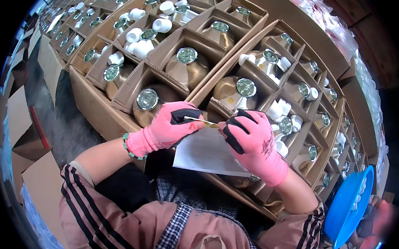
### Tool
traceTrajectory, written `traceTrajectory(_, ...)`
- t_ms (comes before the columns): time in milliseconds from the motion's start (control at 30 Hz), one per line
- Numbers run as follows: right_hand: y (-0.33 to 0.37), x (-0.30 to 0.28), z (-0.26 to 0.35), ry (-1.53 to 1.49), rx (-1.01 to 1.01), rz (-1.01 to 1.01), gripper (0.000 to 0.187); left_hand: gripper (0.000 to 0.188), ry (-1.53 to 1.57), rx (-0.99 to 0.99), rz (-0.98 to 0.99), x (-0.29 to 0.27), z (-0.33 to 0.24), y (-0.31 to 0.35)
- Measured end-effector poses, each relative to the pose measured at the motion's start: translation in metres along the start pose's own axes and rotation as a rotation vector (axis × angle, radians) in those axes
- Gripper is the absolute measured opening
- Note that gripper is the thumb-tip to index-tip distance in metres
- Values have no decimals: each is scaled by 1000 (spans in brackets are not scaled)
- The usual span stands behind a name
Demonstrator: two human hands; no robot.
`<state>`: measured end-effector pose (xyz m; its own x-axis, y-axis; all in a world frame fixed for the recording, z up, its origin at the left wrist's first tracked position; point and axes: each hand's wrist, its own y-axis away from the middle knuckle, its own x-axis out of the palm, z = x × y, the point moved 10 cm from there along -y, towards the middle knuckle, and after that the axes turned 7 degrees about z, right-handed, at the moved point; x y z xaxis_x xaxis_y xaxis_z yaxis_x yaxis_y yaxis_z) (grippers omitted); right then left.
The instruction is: The person applies small round stickers to the tops of numerous glass jars arranged in cardboard boxes. They peel stickers from a white backing sheet and press them onto the jar lids one by one. A blue bowl containing white caps is also visible nearby.
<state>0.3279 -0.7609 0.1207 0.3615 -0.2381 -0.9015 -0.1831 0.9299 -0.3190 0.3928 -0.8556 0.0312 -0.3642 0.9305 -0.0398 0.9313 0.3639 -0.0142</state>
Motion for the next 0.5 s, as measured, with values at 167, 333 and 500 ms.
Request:
traceTrajectory(167,8,3,9,100,-121,-67,21,15,68,-24,-81,-5,8,4)
traceTrajectory(333,14,1,10,100,-151,-86,25,11,-24,53,-59,-3,-6,-3)
traceTrajectory(500,18,2,7,65,-158,-98,25,11,-30,60,-60,-1,-6,-5)
